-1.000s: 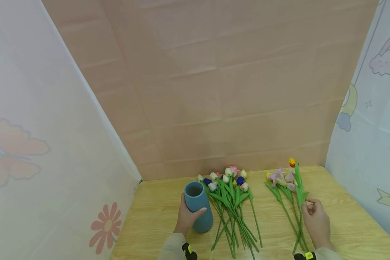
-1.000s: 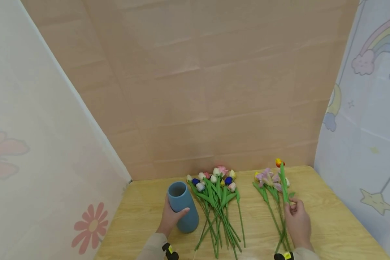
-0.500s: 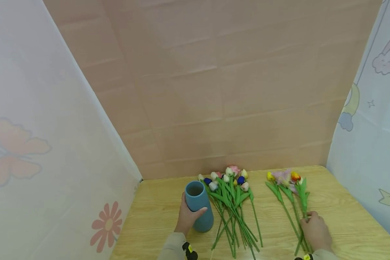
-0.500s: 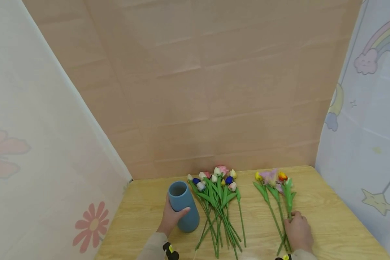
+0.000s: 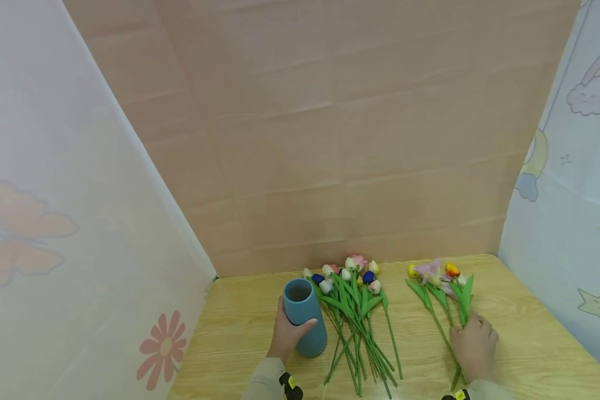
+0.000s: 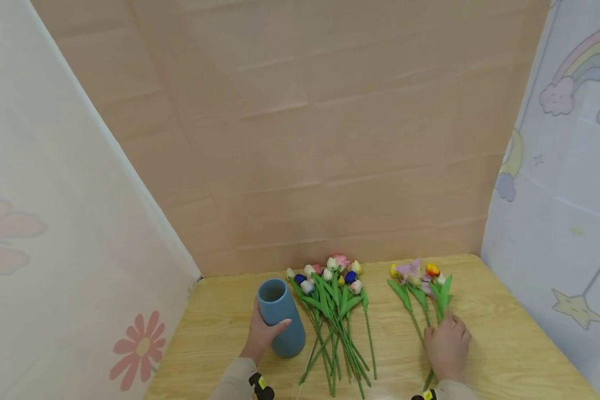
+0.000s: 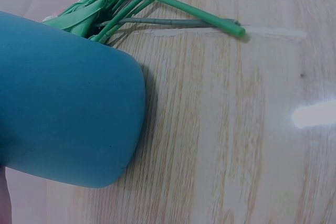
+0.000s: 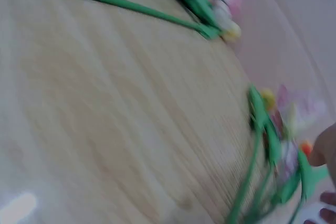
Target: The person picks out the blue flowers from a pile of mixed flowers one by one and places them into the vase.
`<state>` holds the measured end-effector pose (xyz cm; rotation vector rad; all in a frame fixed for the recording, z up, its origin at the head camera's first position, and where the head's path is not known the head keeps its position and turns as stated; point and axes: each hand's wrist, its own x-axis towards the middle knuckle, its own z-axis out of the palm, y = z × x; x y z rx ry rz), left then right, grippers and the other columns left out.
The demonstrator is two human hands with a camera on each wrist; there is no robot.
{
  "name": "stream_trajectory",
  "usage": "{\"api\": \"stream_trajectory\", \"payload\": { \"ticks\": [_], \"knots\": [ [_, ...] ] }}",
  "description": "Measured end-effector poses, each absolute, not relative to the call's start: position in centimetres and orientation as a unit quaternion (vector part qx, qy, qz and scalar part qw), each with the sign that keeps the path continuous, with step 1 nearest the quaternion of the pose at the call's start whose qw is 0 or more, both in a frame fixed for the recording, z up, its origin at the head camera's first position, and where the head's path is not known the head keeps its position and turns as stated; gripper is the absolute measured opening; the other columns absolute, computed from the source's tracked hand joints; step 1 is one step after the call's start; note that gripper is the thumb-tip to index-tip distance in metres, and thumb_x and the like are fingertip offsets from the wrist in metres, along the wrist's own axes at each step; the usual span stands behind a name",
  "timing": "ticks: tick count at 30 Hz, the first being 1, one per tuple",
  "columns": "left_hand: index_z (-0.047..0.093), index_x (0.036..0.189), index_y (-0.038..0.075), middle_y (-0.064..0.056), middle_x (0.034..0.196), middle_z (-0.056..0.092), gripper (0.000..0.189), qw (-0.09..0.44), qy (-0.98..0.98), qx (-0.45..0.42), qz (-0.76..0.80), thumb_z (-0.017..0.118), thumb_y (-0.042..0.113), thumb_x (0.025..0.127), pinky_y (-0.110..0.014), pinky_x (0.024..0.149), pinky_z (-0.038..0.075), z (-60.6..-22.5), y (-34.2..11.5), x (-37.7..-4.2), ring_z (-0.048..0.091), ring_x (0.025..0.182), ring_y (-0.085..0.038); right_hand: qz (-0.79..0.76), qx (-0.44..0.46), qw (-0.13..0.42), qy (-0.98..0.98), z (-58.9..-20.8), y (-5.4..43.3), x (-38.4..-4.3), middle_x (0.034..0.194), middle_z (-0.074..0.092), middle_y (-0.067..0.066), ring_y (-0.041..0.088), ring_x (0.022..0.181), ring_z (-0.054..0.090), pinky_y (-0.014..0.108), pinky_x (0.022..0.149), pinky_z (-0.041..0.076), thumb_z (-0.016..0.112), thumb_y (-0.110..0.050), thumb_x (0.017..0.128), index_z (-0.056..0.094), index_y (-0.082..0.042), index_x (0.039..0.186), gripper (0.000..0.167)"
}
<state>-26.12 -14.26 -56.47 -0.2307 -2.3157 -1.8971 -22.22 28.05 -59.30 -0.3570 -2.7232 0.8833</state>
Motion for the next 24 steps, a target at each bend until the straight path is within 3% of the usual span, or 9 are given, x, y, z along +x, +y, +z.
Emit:
{"api": "stream_trajectory", "payload": {
  "ticks": [3,6,11,14,19,24],
  "knots": [
    [0.026,0.148,0.025,-0.009,0.139,0.047,0.091,0.072,-0.77,-0.073,-0.63,0.083,0.025,0.077,-0.06,0.095,0.042,-56.3,-14.3,-26.1,0.048,0.125,-0.036,0.291,-0.066,0.231,-0.926,-59.3,25.0,-22.5,0.122,0.04,0.042,0.055,0.109,0.035,0.063,0.09,0.03,0.055,-0.001,0.087,0.035,0.017,0.136,0.056],
    [0.027,0.148,0.025,-0.009,0.139,0.047,0.091,0.071,-0.769,-0.073,-0.631,0.083,0.025,0.077,-0.061,0.096,0.041,-56.0,-14.2,-26.0,0.047,0.126,-0.035,0.297,-0.017,0.288,-0.91,-59.3,21.8,-22.7,0.12,0.048,0.033,0.047,0.107,0.042,0.058,0.087,0.036,0.06,0.005,0.084,0.044,0.011,0.131,0.049],
    [0.027,0.148,0.024,-0.009,0.14,0.046,0.091,0.067,-0.767,-0.071,-0.634,0.084,0.024,0.076,-0.061,0.097,0.041,-55.8,-14.1,-26.1,0.047,0.127,-0.035,0.308,0.053,0.312,-0.897,-59.1,17.1,-23.0,0.117,0.054,0.024,0.041,0.105,0.049,0.054,0.082,0.046,0.065,0.01,0.082,0.053,0.004,0.126,0.046],
    [0.027,0.147,0.024,-0.009,0.14,0.046,0.092,0.066,-0.767,-0.069,-0.634,0.084,0.025,0.076,-0.061,0.096,0.041,-55.8,-14.1,-26.1,0.047,0.127,-0.035,0.326,0.07,0.273,-0.903,-59.1,14.9,-23.4,0.11,0.057,0.019,0.035,0.098,0.055,0.048,0.076,0.051,0.065,0.009,0.084,0.056,0.003,0.121,0.039],
    [0.027,0.148,0.024,-0.009,0.14,0.047,0.092,0.07,-0.77,-0.07,-0.63,0.084,0.027,0.076,-0.061,0.096,0.041,-56.2,-14.2,-26.2,0.047,0.126,-0.036,0.36,0.056,0.137,-0.921,-59.8,12.7,-24.8,0.101,0.061,0.009,0.022,0.088,0.062,0.031,0.066,0.053,0.059,0.001,0.092,0.058,0.001,0.118,0.027],
    [0.026,0.149,0.024,-0.01,0.14,0.047,0.093,0.071,-0.774,-0.07,-0.626,0.084,0.029,0.075,-0.062,0.096,0.041,-56.4,-14.2,-26.0,0.048,0.126,-0.037,0.342,0.033,0.075,-0.936,-60.4,12.0,-25.9,0.096,0.06,0.01,0.019,0.082,0.061,0.031,0.061,0.05,0.058,-0.002,0.093,0.057,0.002,0.116,0.023]
  ]
}}
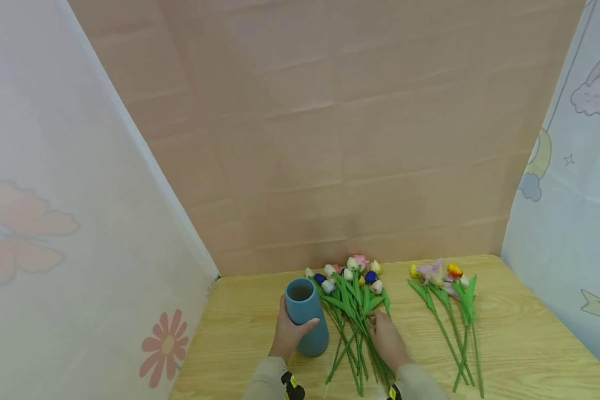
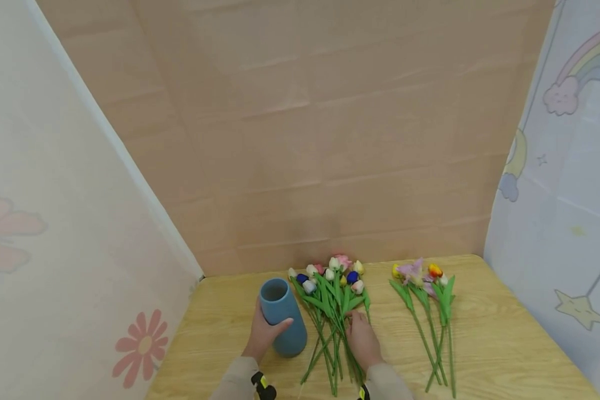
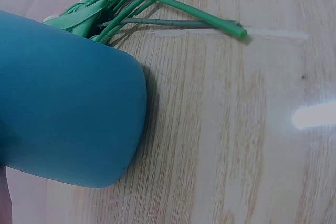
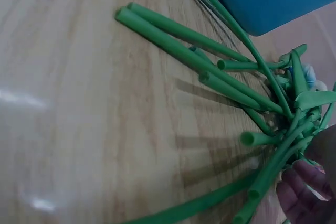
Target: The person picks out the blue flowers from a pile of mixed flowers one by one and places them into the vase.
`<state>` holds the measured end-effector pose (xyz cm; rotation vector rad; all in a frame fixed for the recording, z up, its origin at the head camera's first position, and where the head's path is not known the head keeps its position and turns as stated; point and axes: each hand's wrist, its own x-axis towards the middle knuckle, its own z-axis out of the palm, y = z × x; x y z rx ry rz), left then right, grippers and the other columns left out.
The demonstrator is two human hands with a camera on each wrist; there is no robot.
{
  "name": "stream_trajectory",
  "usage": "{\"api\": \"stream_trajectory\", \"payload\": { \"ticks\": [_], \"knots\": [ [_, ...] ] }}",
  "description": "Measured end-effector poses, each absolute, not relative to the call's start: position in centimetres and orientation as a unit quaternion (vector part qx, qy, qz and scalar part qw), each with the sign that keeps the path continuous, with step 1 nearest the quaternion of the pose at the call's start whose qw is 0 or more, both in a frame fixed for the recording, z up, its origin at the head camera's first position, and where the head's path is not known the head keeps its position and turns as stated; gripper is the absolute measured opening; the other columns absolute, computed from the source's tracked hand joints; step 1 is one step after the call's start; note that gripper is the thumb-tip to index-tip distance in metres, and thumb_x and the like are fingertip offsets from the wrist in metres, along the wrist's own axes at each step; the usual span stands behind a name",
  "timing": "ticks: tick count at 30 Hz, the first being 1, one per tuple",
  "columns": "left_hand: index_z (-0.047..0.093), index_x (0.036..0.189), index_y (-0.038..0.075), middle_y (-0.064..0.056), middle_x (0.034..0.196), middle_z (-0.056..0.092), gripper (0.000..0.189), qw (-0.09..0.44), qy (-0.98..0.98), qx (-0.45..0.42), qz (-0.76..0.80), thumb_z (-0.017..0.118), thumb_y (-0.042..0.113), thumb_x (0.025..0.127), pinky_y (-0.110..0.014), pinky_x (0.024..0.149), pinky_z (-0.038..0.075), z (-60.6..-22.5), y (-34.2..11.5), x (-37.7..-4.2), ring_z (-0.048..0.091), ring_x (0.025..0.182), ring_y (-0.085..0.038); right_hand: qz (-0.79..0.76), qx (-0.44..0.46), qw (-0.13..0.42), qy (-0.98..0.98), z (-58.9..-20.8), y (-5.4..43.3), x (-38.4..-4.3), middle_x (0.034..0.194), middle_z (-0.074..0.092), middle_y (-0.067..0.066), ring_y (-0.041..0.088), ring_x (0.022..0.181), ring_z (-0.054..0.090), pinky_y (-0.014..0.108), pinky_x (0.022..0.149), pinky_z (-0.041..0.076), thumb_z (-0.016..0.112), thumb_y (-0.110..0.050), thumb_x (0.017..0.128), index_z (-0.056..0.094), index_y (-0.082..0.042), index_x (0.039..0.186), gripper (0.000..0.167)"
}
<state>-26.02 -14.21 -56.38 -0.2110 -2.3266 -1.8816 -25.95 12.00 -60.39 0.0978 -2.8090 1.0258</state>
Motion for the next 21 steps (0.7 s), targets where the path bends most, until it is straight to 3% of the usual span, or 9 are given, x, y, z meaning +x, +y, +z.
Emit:
{"api": "stream_trajectory", "payload": {
  "ticks": [6,12,16,21],
  "knots": [
    [0.026,0.149,0.023,-0.009,0.139,0.047,0.093,0.069,-0.773,-0.066,-0.627,0.084,0.03,0.076,-0.062,0.096,0.042,-56.1,-14.1,-25.9,0.048,0.126,-0.037,0.333,0.022,0.031,-0.942,-60.4,11.8,-26.5,0.099,0.06,0.012,0.014,0.074,0.058,0.03,0.057,0.046,0.054,-0.01,0.096,0.057,0.001,0.114,0.022],
    [0.025,0.149,0.025,-0.008,0.14,0.047,0.093,0.062,-0.772,-0.062,-0.629,0.083,0.031,0.076,-0.061,0.096,0.042,-56.2,-14.1,-25.9,0.047,0.126,-0.035,0.331,0.02,0.001,-0.943,-60.3,11.9,-26.5,0.074,0.059,0.002,0.012,0.055,0.049,0.028,0.047,0.038,0.054,-0.011,0.096,0.058,-0.001,0.107,0.016],
    [0.026,0.148,0.026,-0.008,0.14,0.047,0.093,0.062,-0.773,-0.061,-0.628,0.084,0.03,0.076,-0.061,0.096,0.042,-56.4,-14.1,-25.9,0.047,0.126,-0.035,0.369,0.018,0.022,-0.929,-59.8,12.3,-26.3,0.063,0.051,0.0,0.012,0.048,0.041,0.026,0.043,0.033,0.046,-0.011,0.099,0.054,0.003,0.113,0.021],
    [0.026,0.148,0.028,-0.007,0.14,0.047,0.092,0.064,-0.772,-0.064,-0.629,0.083,0.027,0.076,-0.061,0.097,0.041,-56.5,-14.1,-26.1,0.047,0.127,-0.034,0.382,0.025,0.071,-0.921,-58.2,13.3,-26.5,0.062,0.046,-0.001,0.01,0.048,0.039,0.024,0.042,0.03,0.043,-0.014,0.103,0.053,0.002,0.116,0.023]
  ]
}}
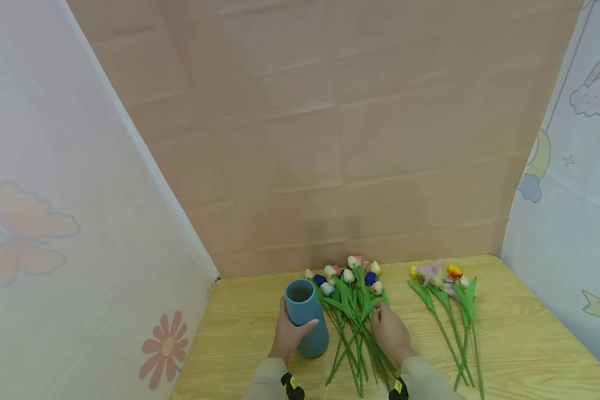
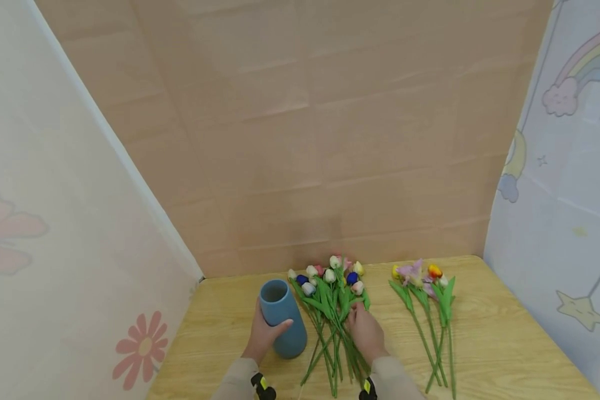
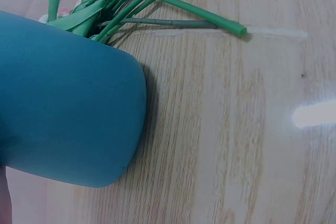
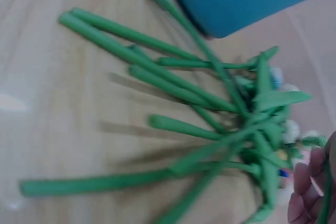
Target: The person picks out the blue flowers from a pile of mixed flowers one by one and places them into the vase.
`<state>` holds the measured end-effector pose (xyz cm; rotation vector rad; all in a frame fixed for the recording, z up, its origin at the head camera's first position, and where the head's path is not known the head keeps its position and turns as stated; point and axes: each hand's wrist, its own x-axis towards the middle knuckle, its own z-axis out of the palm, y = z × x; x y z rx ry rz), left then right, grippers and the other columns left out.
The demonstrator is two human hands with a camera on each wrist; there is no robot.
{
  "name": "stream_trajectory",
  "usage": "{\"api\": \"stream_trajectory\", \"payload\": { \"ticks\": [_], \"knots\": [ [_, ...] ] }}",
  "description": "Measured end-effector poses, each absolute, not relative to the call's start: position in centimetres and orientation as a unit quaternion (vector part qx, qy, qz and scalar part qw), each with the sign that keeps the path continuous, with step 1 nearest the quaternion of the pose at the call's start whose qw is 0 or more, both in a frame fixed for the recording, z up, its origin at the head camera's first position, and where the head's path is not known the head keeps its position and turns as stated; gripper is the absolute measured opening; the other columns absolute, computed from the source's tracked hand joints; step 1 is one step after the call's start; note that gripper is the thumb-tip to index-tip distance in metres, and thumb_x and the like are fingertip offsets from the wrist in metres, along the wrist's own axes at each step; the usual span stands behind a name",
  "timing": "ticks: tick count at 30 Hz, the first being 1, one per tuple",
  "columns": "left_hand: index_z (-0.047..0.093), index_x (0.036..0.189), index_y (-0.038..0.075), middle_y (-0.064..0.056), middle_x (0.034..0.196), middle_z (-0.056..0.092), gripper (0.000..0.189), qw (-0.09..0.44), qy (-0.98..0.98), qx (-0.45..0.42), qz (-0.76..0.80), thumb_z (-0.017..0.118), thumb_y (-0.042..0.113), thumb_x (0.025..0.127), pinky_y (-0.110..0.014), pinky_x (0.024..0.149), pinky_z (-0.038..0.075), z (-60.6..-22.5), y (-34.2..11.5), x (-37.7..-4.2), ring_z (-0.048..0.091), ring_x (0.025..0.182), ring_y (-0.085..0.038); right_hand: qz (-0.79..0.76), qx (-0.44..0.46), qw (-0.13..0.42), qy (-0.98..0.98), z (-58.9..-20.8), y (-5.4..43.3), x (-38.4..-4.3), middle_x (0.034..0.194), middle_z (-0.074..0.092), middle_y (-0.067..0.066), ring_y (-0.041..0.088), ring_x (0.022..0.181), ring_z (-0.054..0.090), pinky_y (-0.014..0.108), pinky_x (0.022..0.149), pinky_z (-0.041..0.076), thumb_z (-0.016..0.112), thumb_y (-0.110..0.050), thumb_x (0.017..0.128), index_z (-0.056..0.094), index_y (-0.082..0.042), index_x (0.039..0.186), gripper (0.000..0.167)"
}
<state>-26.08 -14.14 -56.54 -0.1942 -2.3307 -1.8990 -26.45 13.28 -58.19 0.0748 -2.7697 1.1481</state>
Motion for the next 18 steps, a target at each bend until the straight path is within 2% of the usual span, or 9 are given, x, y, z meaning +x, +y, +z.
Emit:
{"api": "stream_trajectory", "payload": {
  "ticks": [5,8,12,18],
  "knots": [
    [0.027,0.147,0.027,-0.007,0.14,0.047,0.091,0.065,-0.771,-0.062,-0.63,0.084,0.025,0.076,-0.06,0.097,0.041,-56.5,-14.1,-26.1,0.047,0.127,-0.034,0.379,0.036,0.103,-0.919,-55.0,14.8,-26.3,0.065,0.05,0.0,0.01,0.045,0.037,0.024,0.04,0.031,0.044,-0.026,0.104,0.055,-0.004,0.115,0.027],
    [0.027,0.147,0.028,-0.007,0.139,0.047,0.091,0.065,-0.774,-0.059,-0.626,0.084,0.026,0.076,-0.06,0.096,0.041,-56.5,-14.1,-26.1,0.047,0.126,-0.034,0.379,0.047,0.14,-0.914,-53.5,16.1,-26.3,0.07,0.054,0.0,0.007,0.044,0.036,0.023,0.04,0.031,0.046,-0.032,0.103,0.056,-0.007,0.116,0.029],
    [0.028,0.146,0.028,-0.007,0.138,0.048,0.09,0.068,-0.777,-0.064,-0.623,0.084,0.027,0.076,-0.06,0.096,0.042,-56.5,-14.1,-26.1,0.048,0.126,-0.033,0.389,0.058,0.222,-0.892,-51.9,17.9,-26.0,0.072,0.055,0.0,0.005,0.044,0.035,0.024,0.039,0.032,0.053,-0.028,0.101,0.057,-0.006,0.114,0.025],
    [0.03,0.145,0.028,-0.006,0.138,0.049,0.088,0.073,-0.775,-0.069,-0.624,0.084,0.025,0.076,-0.059,0.096,0.042,-56.4,-14.1,-26.1,0.048,0.125,-0.033,0.385,0.058,0.337,-0.857,-50.2,20.2,-25.3,0.066,0.046,-0.002,0.001,0.047,0.03,0.021,0.042,0.029,0.06,-0.009,0.096,0.057,0.0,0.117,0.024]
  ]
}}
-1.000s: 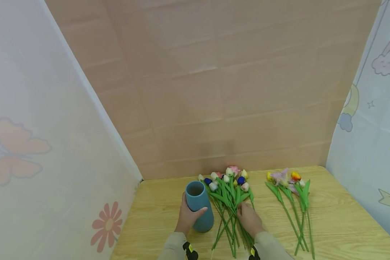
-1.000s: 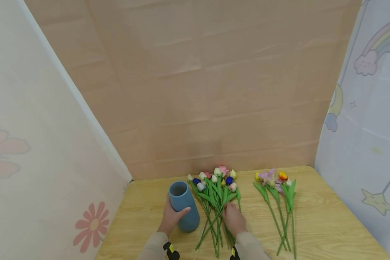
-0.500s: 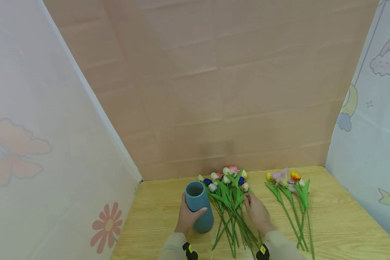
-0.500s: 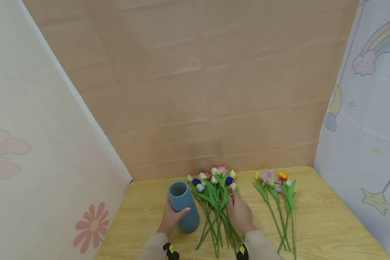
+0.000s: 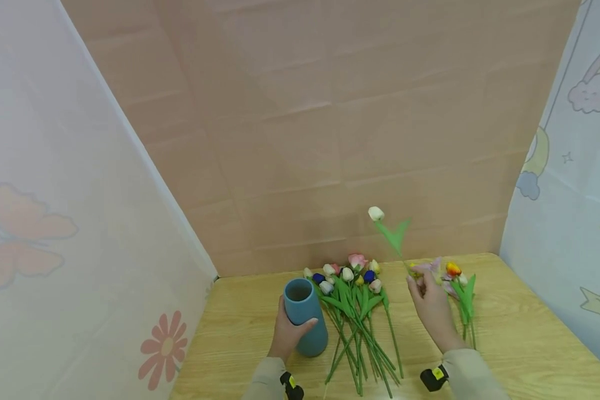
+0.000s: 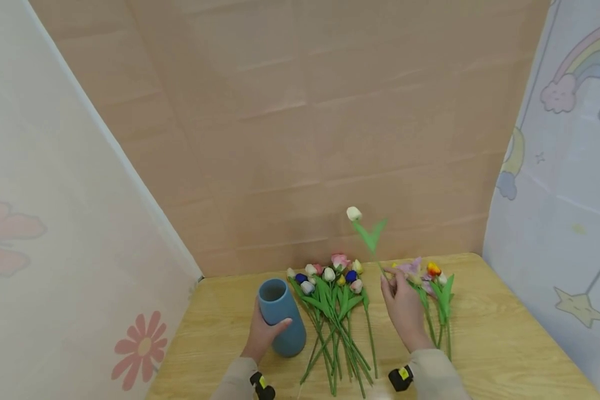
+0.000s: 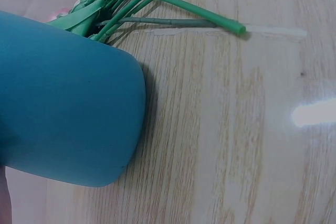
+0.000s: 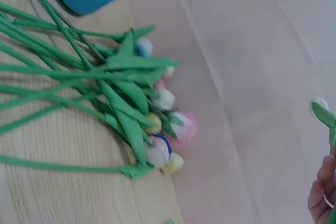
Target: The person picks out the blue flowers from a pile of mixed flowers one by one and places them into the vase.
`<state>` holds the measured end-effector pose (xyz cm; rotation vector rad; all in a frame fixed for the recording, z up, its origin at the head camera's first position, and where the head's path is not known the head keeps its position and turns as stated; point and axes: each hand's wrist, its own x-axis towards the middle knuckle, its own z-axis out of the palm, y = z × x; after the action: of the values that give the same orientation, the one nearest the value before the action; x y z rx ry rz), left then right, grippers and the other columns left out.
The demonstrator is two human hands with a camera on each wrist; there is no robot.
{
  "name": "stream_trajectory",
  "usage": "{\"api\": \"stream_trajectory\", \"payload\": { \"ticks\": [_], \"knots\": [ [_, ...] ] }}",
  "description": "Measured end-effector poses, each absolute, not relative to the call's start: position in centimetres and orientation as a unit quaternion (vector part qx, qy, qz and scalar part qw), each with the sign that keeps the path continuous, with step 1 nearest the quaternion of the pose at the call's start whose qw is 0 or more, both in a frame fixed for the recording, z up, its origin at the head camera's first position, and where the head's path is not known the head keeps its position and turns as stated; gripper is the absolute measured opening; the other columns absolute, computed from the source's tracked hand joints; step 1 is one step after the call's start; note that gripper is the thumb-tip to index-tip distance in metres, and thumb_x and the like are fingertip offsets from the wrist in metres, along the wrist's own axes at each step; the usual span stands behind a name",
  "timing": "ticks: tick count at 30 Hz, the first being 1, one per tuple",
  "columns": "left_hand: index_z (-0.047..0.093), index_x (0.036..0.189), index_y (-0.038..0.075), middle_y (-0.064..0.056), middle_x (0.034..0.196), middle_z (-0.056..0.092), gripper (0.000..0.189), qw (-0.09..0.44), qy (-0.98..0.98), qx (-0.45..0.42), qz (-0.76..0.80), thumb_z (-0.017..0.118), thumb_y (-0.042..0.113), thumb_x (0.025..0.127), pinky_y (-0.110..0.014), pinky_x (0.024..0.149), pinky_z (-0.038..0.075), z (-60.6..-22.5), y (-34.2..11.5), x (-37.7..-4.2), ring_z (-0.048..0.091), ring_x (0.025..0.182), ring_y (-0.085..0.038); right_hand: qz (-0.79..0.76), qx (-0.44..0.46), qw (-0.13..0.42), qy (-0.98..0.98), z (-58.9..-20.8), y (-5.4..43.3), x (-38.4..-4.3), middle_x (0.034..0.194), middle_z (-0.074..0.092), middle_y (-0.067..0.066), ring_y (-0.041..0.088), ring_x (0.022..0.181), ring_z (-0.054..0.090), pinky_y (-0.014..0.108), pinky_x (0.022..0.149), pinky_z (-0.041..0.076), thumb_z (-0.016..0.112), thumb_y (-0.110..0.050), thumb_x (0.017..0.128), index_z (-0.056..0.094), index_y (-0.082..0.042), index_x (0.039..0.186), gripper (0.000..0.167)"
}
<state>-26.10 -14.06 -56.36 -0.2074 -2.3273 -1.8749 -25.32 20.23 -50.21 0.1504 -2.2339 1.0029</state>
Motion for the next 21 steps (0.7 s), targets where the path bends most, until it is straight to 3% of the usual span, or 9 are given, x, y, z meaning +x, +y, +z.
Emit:
{"api": "stream_trajectory", "payload": {
  "ticks": [4,7,13,17,21],
  "knots": [
    [0.03,0.145,0.028,-0.006,0.137,0.049,0.087,0.073,-0.776,-0.066,-0.623,0.084,0.025,0.076,-0.059,0.097,0.042,-56.0,-14.0,-25.9,0.048,0.125,-0.032,0.353,0.036,0.386,-0.852,-50.5,21.9,-25.1,0.062,0.043,-0.003,0.0,0.046,0.027,0.018,0.04,0.025,0.063,-0.003,0.092,0.059,0.0,0.121,0.03],
    [0.03,0.146,0.026,-0.007,0.138,0.048,0.088,0.066,-0.772,-0.066,-0.628,0.084,0.023,0.076,-0.06,0.098,0.041,-55.4,-13.9,-25.6,0.048,0.126,-0.033,0.329,-0.002,0.382,-0.864,-51.0,23.5,-24.5,0.059,0.043,-0.001,0.0,0.041,0.023,0.02,0.035,0.022,0.06,-0.009,0.095,0.059,-0.001,0.123,0.029],
    [0.029,0.147,0.019,-0.01,0.139,0.047,0.09,0.057,-0.767,-0.069,-0.635,0.083,0.022,0.076,-0.06,0.097,0.041,-54.6,-13.9,-25.3,0.047,0.126,-0.036,0.304,-0.079,0.307,-0.898,-52.8,26.6,-23.1,0.061,0.05,0.004,0.008,0.035,0.028,0.024,0.034,0.024,0.049,-0.024,0.102,0.054,-0.003,0.129,0.035],
    [0.027,0.147,0.024,-0.008,0.139,0.047,0.09,0.059,-0.774,-0.059,-0.628,0.083,0.023,0.077,-0.06,0.097,0.041,-55.7,-14.0,-25.8,0.047,0.126,-0.034,0.302,-0.111,0.244,-0.915,-55.0,28.2,-22.4,0.067,0.058,0.007,0.012,0.038,0.036,0.026,0.034,0.029,0.045,-0.025,0.103,0.05,0.0,0.131,0.038],
    [0.028,0.147,0.027,-0.007,0.139,0.048,0.09,0.067,-0.774,-0.058,-0.627,0.084,0.024,0.076,-0.059,0.097,0.041,-56.4,-14.0,-26.1,0.048,0.126,-0.033,0.3,-0.122,0.179,-0.929,-57.1,29.2,-21.8,0.057,0.05,0.003,0.015,0.039,0.04,0.027,0.034,0.032,0.04,-0.023,0.104,0.042,0.003,0.135,0.041]
  ]
}}
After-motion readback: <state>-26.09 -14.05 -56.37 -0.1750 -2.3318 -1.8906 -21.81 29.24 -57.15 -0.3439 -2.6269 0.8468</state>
